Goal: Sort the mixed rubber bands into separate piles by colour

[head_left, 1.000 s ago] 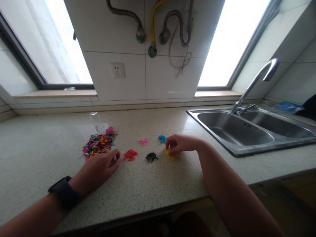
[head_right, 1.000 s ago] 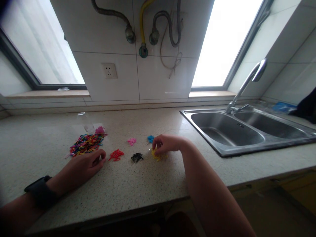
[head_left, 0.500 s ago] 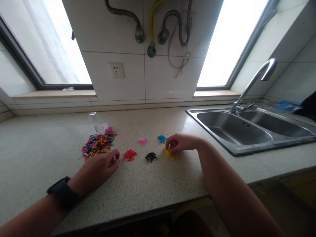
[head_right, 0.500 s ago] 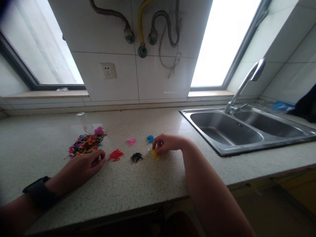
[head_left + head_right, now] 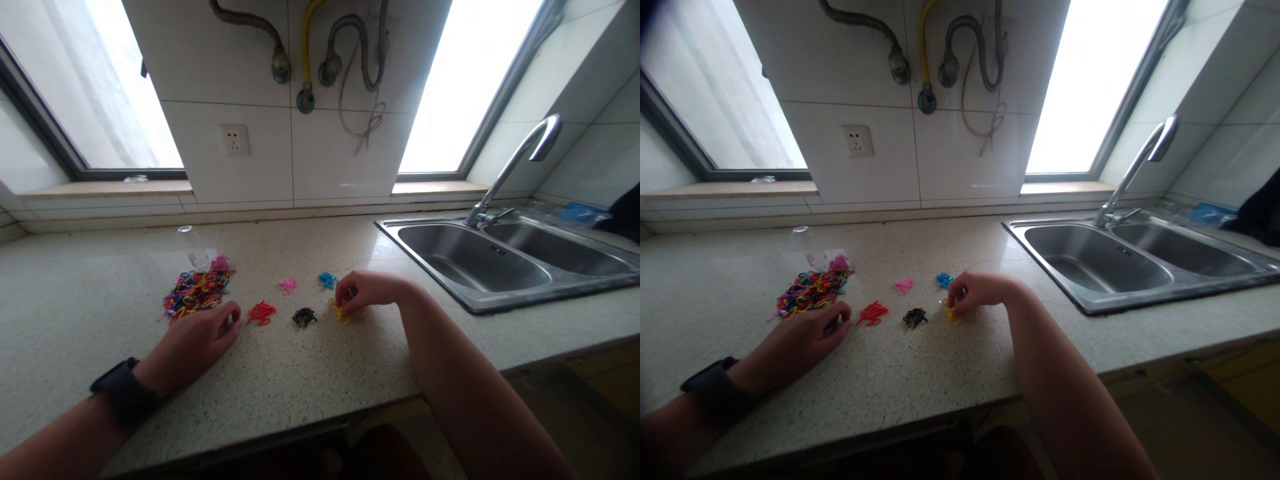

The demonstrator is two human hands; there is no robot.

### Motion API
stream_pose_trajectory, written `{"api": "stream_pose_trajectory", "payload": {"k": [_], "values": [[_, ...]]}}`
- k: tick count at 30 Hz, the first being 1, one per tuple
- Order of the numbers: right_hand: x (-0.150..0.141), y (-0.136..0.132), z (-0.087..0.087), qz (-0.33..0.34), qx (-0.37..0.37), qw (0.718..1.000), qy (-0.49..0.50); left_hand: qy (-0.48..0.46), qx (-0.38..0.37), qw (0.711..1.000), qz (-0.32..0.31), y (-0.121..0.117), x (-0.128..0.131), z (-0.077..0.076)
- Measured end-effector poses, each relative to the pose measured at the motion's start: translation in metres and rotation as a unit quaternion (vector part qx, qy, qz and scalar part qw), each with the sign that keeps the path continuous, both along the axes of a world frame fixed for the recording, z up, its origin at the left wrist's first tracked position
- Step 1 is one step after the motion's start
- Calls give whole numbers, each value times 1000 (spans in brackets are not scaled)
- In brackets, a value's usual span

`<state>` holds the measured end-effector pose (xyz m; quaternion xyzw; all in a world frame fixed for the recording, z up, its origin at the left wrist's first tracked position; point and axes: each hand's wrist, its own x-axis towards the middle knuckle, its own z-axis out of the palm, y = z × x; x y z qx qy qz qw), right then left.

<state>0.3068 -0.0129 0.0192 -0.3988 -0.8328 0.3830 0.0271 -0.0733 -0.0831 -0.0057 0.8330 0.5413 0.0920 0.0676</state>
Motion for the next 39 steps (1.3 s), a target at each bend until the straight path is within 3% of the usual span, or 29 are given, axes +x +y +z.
{"api": "stream_pose_trajectory", "payload": {"k": [26, 31, 39], "values": [[5, 3, -4, -56, 43, 997, -27, -1, 0, 1000, -2, 1, -1, -1], [3, 3, -5, -38, 2, 999, -13, 0, 1, 1000, -4, 1, -1, -1], [10, -5, 10, -46, -13, 998, -34, -2, 4, 1000, -4, 1, -2, -2]]}}
